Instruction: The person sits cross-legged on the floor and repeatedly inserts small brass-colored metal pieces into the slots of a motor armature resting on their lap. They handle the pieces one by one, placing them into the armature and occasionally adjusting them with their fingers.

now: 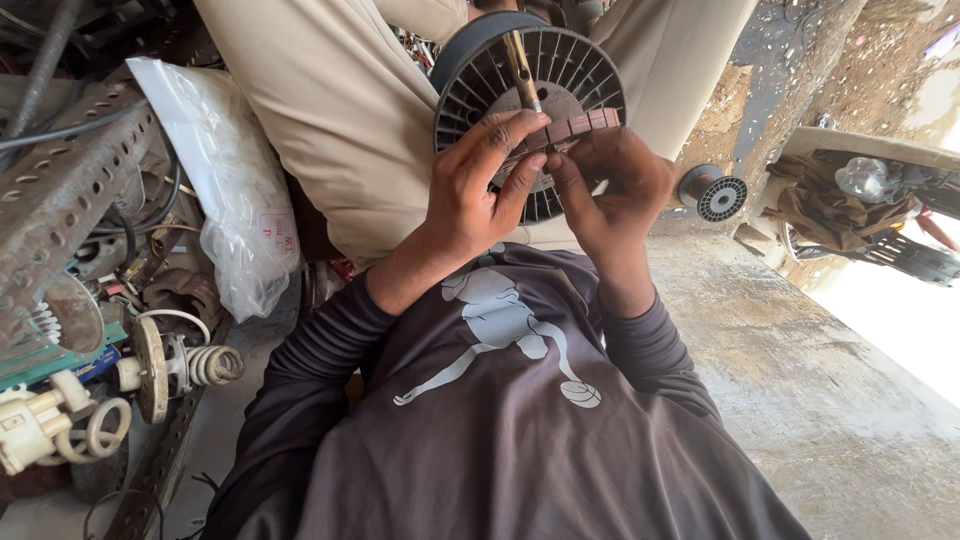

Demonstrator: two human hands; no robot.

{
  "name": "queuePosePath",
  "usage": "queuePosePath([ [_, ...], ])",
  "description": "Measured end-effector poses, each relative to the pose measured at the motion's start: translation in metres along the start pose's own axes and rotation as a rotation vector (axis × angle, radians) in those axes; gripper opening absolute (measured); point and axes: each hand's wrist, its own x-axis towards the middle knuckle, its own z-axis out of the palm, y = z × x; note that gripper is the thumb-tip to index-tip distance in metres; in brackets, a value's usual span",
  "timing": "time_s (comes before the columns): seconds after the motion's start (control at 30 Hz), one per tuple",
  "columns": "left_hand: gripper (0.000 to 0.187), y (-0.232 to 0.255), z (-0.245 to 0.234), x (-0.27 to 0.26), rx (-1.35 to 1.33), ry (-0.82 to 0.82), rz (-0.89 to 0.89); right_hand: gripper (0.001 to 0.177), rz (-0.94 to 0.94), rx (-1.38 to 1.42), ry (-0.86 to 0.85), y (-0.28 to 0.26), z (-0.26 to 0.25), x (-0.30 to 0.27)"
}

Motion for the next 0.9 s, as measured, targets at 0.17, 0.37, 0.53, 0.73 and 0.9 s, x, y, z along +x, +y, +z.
queuePosePath([
  [0.17, 0.036, -0.001, 0.002, 0.000, -0.016, 0.019, 0.005, 0.036, -0.376, -0.360, 0.091, 0.000, -0.012, 0.014],
  [0.37, 0.033, 0.000, 0.002, 0.001, 0.015, 0.018, 0.025, 0.038, -0.322, -0.140, 0.008, 0.017, -0.005, 0.017],
  [0.53, 0.030, -0.007, 0.000, -0.003, -0.022, -0.023, 0.054, 0.036, -0.365, -0.131, 0.044, 0.032, -0.005, 0.011],
  [0.73, 0.047, -0.016, -0.001, -0.006, -0.121, -0.034, 0.095, 0.037, -0.402, 0.088, -0.108, 0.038, -0.006, 0.030],
  [0.9, 0.045, -0.017, -0.001, -0.011, -0.171, -0.062, 0.090, 0.046, -0.353, -0.048, -0.003, 0.030, 0.000, 0.018],
])
